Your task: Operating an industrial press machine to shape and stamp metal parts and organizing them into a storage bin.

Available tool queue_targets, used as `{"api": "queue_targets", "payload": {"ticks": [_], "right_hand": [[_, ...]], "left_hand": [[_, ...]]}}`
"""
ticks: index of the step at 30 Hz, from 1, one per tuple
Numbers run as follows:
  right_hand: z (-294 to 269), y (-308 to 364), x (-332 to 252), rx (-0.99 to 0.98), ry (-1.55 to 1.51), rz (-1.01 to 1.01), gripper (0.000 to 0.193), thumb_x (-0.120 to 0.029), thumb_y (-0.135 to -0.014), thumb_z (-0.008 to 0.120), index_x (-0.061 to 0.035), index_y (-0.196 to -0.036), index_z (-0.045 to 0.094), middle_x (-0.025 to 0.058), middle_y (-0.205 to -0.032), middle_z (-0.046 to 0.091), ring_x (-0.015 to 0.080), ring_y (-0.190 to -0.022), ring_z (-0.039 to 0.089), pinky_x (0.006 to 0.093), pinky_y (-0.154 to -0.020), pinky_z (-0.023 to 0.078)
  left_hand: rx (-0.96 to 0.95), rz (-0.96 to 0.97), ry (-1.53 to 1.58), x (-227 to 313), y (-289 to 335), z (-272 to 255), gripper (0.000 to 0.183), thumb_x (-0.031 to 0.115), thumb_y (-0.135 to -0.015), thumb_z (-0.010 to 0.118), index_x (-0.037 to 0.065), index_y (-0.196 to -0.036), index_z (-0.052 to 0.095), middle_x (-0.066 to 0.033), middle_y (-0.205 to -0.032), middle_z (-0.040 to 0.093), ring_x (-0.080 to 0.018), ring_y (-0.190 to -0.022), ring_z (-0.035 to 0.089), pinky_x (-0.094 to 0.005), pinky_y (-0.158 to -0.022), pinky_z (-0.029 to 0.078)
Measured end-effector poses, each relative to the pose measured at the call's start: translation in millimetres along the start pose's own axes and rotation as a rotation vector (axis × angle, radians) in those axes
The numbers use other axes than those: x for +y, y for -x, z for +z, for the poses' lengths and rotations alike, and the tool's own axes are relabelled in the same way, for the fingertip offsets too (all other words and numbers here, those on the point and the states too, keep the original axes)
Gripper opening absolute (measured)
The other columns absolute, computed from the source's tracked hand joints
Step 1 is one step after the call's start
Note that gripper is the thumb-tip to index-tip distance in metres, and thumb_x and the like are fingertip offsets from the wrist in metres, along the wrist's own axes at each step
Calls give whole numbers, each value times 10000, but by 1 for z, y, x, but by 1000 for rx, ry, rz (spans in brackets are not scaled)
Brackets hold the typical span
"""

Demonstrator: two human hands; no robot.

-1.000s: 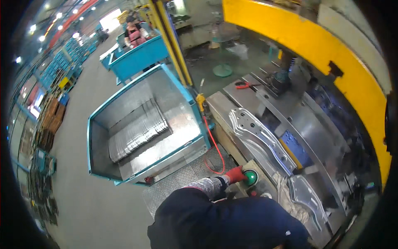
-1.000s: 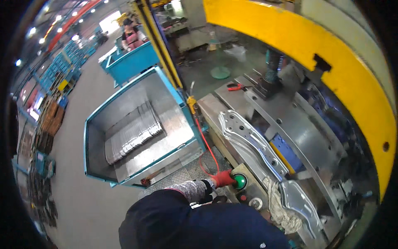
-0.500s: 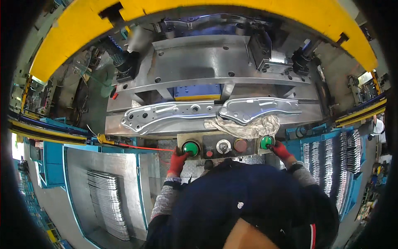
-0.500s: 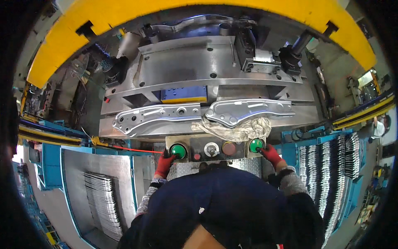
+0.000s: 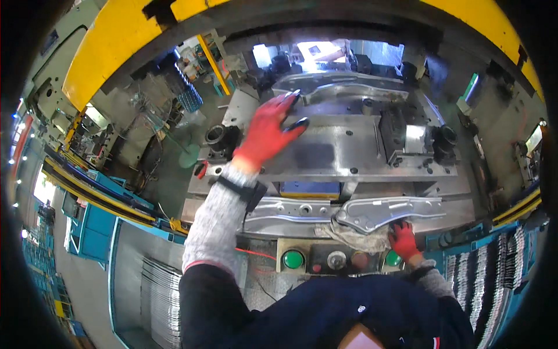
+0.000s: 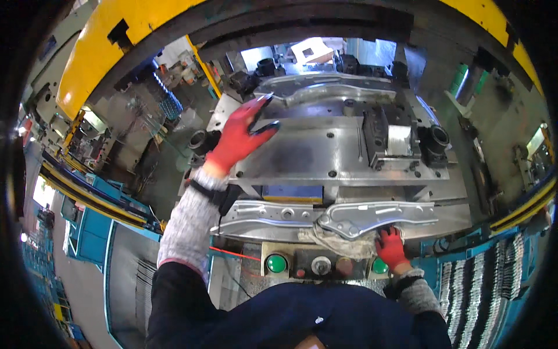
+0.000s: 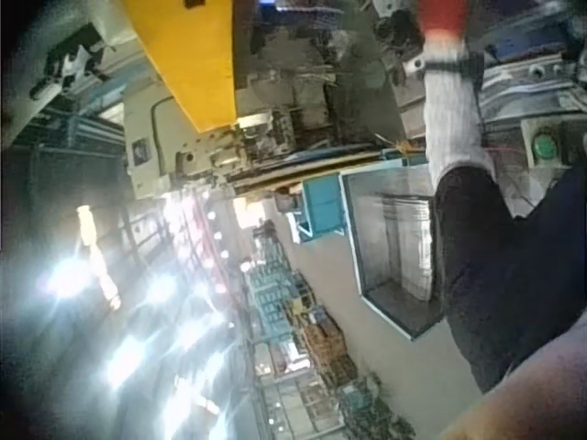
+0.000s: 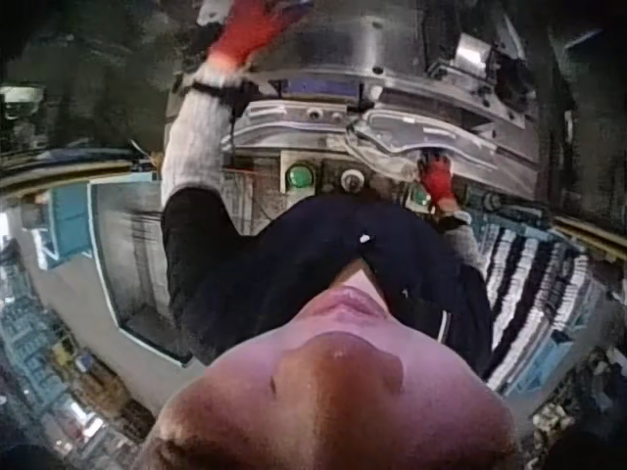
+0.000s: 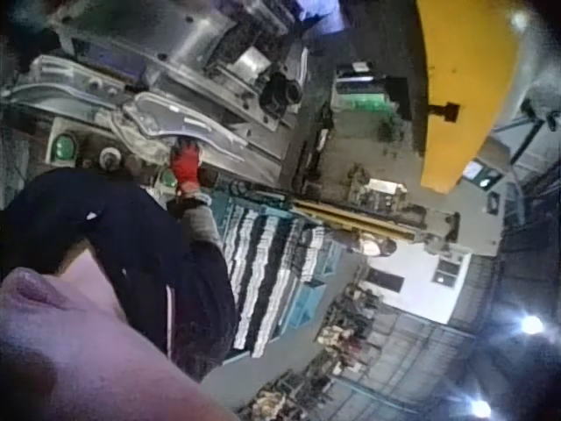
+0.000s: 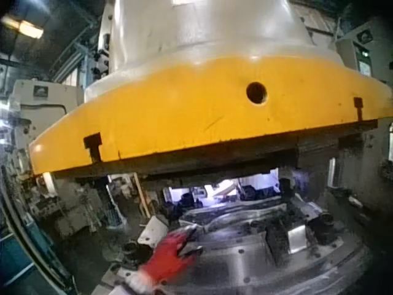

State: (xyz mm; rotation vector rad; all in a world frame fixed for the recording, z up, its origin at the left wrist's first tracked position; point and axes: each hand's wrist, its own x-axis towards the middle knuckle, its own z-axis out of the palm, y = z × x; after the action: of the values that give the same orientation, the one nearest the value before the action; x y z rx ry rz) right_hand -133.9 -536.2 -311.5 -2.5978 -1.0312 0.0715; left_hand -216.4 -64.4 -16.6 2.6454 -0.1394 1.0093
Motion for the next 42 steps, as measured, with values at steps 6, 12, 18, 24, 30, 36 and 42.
{"api": "queue_targets", "payload": {"ticks": [6,12,18,24,30,36,42], "right_hand": [[1,2,5,-49,29,-31,452,-163,-720,640,-7,-1132,542,282,-1203,464,465,-1138,431,520,-980,385],[9,5,2,-77,73,-17,513,-186,-672,675,-15,-1130,520,265,-1206,472,451,-1152,432,522,-972,403],[-4,6,-12,13,44,18,447,-182,-712,643,-55,-1127,539,228,-1191,478,438,-1164,425,532,-917,432],[0,4,-16,92,11,-25,413,-163,-725,625,-44,-1112,547,221,-1188,491,425,-1146,446,525,-907,439],[-6,-2,-13,124,-58,-55,447,-142,-701,618,14,-1107,515,271,-1165,478,459,-1101,454,532,-918,425],[-1,7,-11,58,-45,-25,481,-135,-735,598,14,-1184,510,251,-1219,480,442,-1136,447,501,-972,401],[-12,2,-9,56,-81,-59,475,-159,-743,626,9,-1176,527,250,-1216,487,432,-1154,446,492,-983,397]], "left_hand": [[-395,-70,-393,-52,-117,81,933,564,-700,692,52,-1403,356,-214,-1339,451,-358,-1287,385,-479,-1041,324],[-757,-124,-306,-92,-173,120,1104,602,-584,760,-13,-1395,334,-237,-1318,471,-363,-1227,455,-412,-1047,353],[-785,-32,-228,-97,-192,137,1076,557,-583,786,-24,-1382,359,-239,-1290,506,-337,-1202,493,-374,-1017,387],[-670,99,-19,-85,-211,88,987,418,-604,795,44,-1404,354,-198,-1348,474,-310,-1259,438,-358,-1058,329],[-531,1,-146,-56,-193,64,927,348,-585,778,54,-1376,394,-208,-1265,533,-347,-1176,496,-374,-999,387],[-333,366,-81,11,-118,12,873,365,-575,785,121,-1348,459,-190,-1233,553,-365,-1134,518,-422,-978,412],[-455,117,-186,62,-7,-70,975,390,-522,790,142,-1392,427,-202,-1327,474,-387,-1208,439,-466,-1034,320]]}}
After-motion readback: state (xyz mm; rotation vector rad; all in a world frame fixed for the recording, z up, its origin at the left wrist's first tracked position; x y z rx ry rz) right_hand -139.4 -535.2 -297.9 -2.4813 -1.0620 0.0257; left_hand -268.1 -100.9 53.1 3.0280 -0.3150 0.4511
